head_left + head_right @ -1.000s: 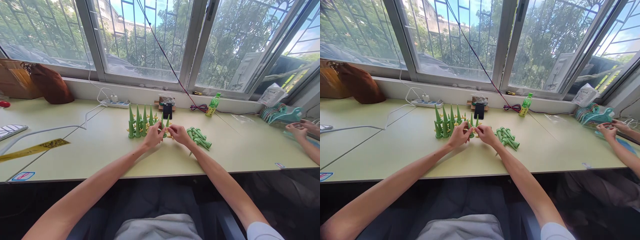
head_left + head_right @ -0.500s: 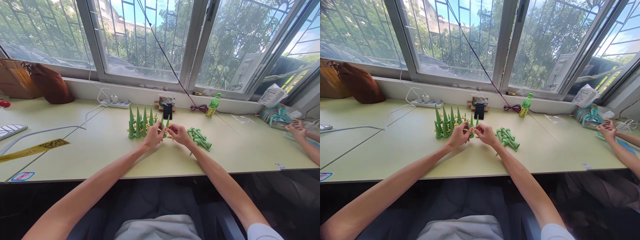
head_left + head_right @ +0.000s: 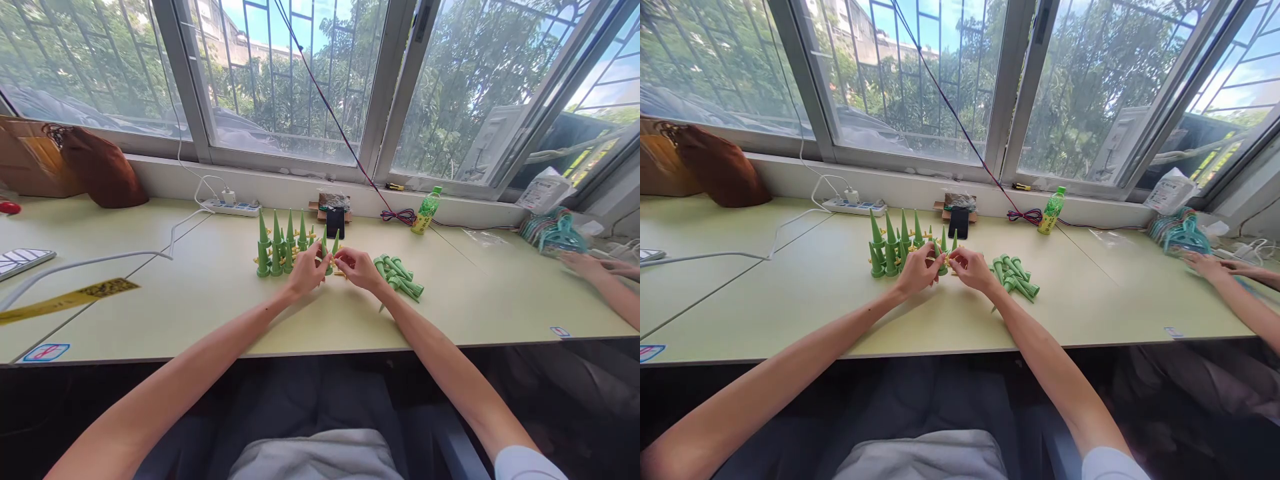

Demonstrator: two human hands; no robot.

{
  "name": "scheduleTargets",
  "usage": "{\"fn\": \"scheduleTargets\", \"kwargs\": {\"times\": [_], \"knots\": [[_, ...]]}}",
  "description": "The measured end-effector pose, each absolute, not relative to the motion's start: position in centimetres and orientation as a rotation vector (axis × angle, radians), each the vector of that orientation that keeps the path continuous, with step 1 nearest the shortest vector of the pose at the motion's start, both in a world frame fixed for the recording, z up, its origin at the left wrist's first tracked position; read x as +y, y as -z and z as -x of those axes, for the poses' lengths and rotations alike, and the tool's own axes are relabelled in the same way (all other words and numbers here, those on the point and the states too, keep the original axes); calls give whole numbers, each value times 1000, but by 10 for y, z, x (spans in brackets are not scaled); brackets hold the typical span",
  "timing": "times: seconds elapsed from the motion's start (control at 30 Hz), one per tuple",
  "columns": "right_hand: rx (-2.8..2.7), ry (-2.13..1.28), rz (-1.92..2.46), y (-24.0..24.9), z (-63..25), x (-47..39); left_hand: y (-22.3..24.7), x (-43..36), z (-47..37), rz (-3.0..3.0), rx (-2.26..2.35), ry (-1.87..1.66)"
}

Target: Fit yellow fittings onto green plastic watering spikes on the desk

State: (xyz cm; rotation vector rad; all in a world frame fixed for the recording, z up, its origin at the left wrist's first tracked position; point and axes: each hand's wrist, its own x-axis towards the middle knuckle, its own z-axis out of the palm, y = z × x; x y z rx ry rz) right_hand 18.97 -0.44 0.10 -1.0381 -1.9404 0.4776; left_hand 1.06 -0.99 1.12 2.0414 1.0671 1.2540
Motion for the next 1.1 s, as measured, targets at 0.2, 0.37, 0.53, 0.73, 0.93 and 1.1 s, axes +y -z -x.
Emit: {"fn": "scheduleTargets", "kwargs": {"times": [0.2,0.37,0.53,0.73,0.93,1.1], "knots": [[-1933,-483,1041,1,-189,-2,-11,-10,-10,-2036,1054,-1255],[-1937,-492,1026,1,-190,-3,-11,-9,-10,-2039,1060,-1263],[-1935,-492,1031,1,-189,-2,-11,-10,-11,-2039,1064,-1260],[-1959,-414,1075,3,-189,0,-12,-11,-10,-2082,1056,-1254],[-1954,-430,1090,2,-189,-1,-12,-11,-10,-2081,1046,-1270],[-1942,-498,1014,2,-190,-1,-13,-10,-10,-2077,1052,-1286]]}}
